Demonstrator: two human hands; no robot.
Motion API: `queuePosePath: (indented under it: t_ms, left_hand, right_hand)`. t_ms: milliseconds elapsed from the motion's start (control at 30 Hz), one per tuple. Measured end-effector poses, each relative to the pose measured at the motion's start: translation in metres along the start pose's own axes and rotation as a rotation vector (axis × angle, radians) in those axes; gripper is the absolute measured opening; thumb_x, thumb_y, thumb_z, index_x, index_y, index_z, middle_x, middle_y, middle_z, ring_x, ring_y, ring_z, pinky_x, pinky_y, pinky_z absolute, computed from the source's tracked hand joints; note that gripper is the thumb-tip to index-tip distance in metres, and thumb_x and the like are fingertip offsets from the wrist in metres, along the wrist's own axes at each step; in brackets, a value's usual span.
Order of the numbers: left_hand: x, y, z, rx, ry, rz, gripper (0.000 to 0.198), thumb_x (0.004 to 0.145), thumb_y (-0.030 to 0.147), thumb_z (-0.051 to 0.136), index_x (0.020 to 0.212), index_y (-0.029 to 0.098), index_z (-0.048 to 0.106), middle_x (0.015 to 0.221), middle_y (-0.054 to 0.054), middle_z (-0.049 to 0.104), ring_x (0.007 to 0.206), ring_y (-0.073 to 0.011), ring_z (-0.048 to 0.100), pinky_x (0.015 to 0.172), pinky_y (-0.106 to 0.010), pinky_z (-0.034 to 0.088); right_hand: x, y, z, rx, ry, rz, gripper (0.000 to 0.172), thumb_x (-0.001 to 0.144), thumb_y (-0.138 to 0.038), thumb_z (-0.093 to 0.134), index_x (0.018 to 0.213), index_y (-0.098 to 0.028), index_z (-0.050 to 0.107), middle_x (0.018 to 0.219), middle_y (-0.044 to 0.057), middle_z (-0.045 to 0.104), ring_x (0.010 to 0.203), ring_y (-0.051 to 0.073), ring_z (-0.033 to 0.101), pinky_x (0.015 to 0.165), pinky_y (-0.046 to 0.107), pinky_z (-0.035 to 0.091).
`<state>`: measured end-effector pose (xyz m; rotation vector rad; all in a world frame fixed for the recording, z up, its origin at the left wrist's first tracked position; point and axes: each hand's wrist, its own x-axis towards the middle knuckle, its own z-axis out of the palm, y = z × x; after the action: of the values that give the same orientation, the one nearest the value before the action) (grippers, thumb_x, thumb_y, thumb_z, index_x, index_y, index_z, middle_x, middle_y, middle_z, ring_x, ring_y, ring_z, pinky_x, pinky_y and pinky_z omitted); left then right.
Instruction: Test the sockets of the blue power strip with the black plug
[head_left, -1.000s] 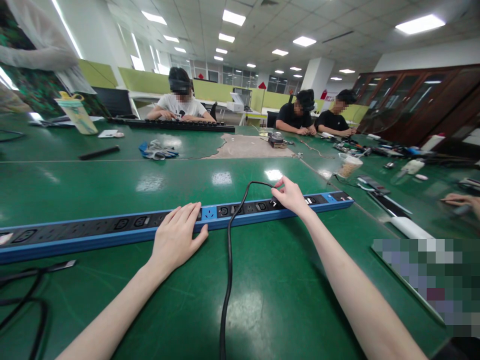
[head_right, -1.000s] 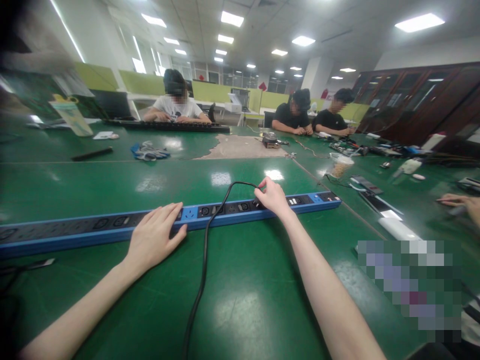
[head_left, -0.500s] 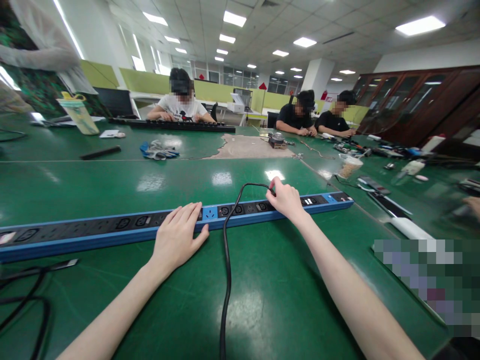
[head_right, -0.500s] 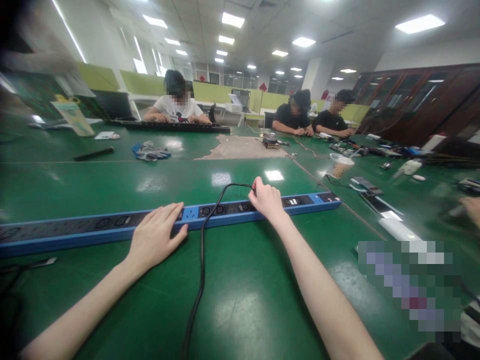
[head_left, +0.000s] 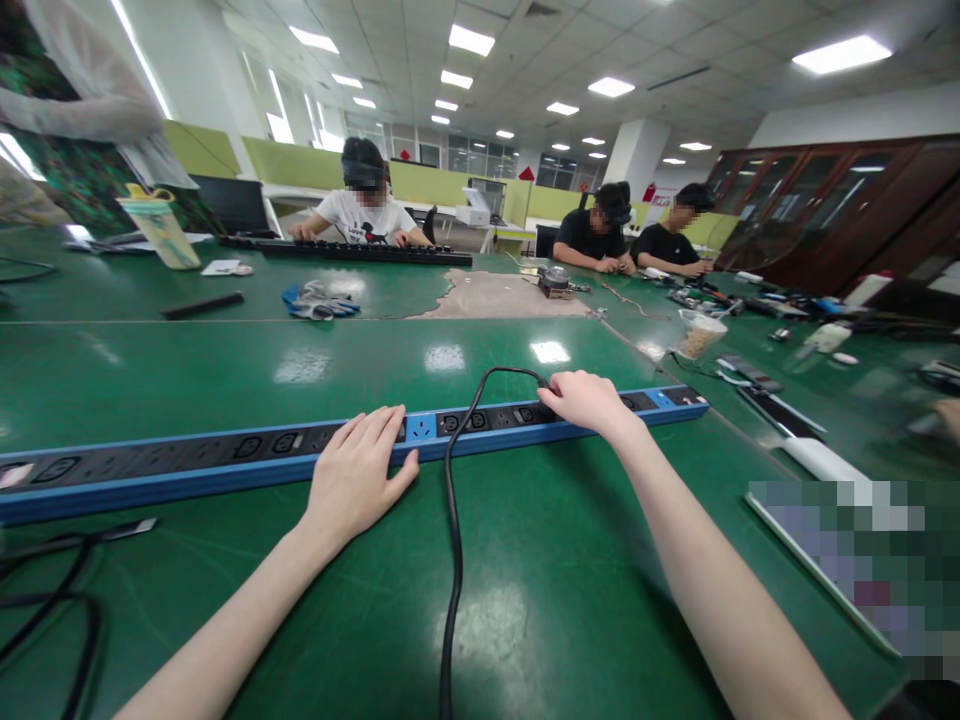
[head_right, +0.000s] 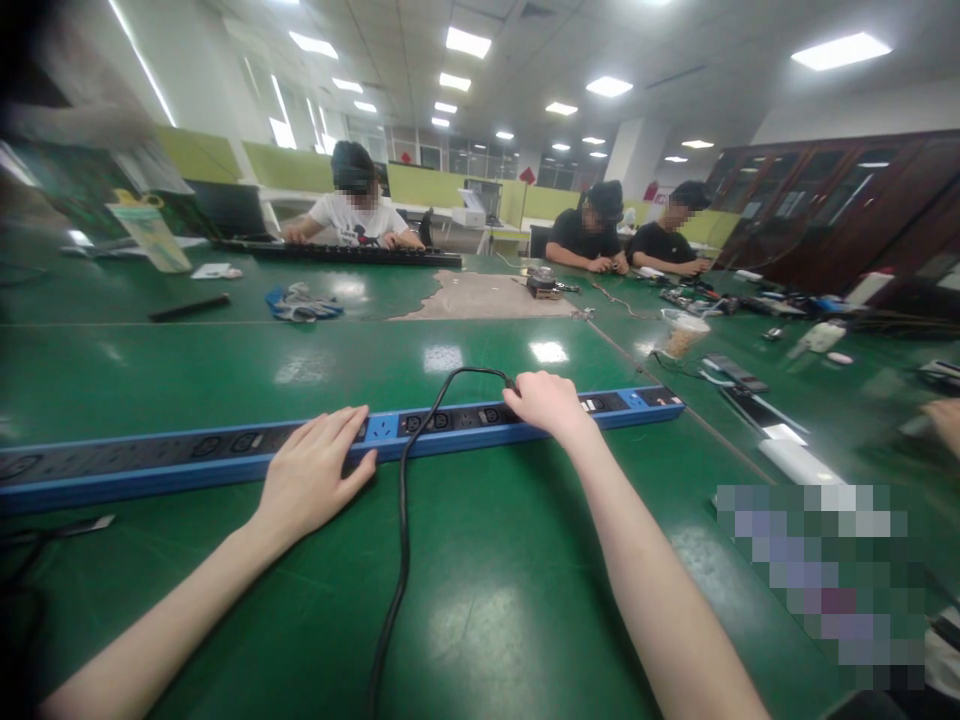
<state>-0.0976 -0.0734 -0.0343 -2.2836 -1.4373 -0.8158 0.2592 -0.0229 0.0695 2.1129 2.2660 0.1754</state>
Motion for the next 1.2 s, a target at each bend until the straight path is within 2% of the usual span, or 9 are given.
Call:
queuePosePath:
  t_ms: [167, 400, 600, 800, 1033, 1200]
  left_hand:
    - [0.000, 0.000, 0.000, 0.006, -0.010, 0.002, 0.064, 0.096, 0.045, 0.054, 0.153, 0.016, 0.051, 0.151, -0.015, 0.059, 0.136, -0.0333, 0.057, 0.121, -0.051, 0.038]
    - [0.001, 0.000, 0.001, 0.022, -0.029, -0.006, 0.063, 0.097, 0.045, 0.052, 0.152, 0.016, 0.052, 0.148, -0.015, 0.060, 0.135, -0.0333, 0.057, 0.120, -0.050, 0.037]
    - [0.001, -0.001, 0.000, 0.040, -0.052, 0.023, 0.065, 0.097, 0.047, 0.052, 0.153, 0.013, 0.051, 0.148, -0.018, 0.059, 0.135, -0.0344, 0.056, 0.120, -0.051, 0.036]
    - [0.001, -0.001, 0.001, 0.052, -0.041, 0.036, 0.064, 0.099, 0.046, 0.050, 0.153, 0.012, 0.050, 0.148, -0.019, 0.059, 0.135, -0.0350, 0.056, 0.120, -0.052, 0.037]
    - [0.000, -0.001, 0.000, 0.028, -0.028, 0.042, 0.065, 0.099, 0.048, 0.049, 0.154, 0.013, 0.049, 0.148, -0.020, 0.059, 0.136, -0.0360, 0.056, 0.119, -0.054, 0.036]
    - [0.000, -0.002, 0.000, 0.028, -0.025, 0.042, 0.065, 0.100, 0.048, 0.047, 0.156, 0.015, 0.047, 0.146, -0.019, 0.061, 0.135, -0.0356, 0.057, 0.118, -0.054, 0.037]
  right_hand:
    - [-0.001, -0.015, -0.004, -0.095, 0.008, 0.003, 0.049, 0.103, -0.047, 0.039, 0.109, -0.014, 0.075, 0.109, 0.021, 0.075, 0.103, 0.035, 0.072, 0.088, 0.042, 0.050]
    - [0.005, -0.011, 0.000, -0.045, -0.016, 0.013, 0.047, 0.101, -0.049, 0.043, 0.109, -0.016, 0.075, 0.109, 0.020, 0.075, 0.103, 0.034, 0.072, 0.085, 0.040, 0.053]
    - [-0.002, -0.015, 0.001, -0.087, 0.009, 0.010, 0.050, 0.105, -0.046, 0.037, 0.114, -0.014, 0.074, 0.111, 0.022, 0.074, 0.106, 0.035, 0.072, 0.091, 0.044, 0.052]
    - [0.008, -0.011, -0.008, -0.084, -0.081, -0.035, 0.048, 0.102, -0.049, 0.045, 0.111, -0.014, 0.076, 0.112, 0.022, 0.075, 0.106, 0.034, 0.072, 0.090, 0.042, 0.053]
    - [-0.001, -0.018, -0.004, -0.105, -0.003, 0.004, 0.049, 0.105, -0.046, 0.039, 0.113, -0.014, 0.075, 0.112, 0.022, 0.074, 0.108, 0.035, 0.072, 0.089, 0.044, 0.053]
    - [0.007, -0.013, -0.010, -0.065, -0.095, -0.024, 0.047, 0.102, -0.051, 0.047, 0.106, -0.016, 0.076, 0.110, 0.020, 0.075, 0.105, 0.033, 0.073, 0.086, 0.038, 0.054]
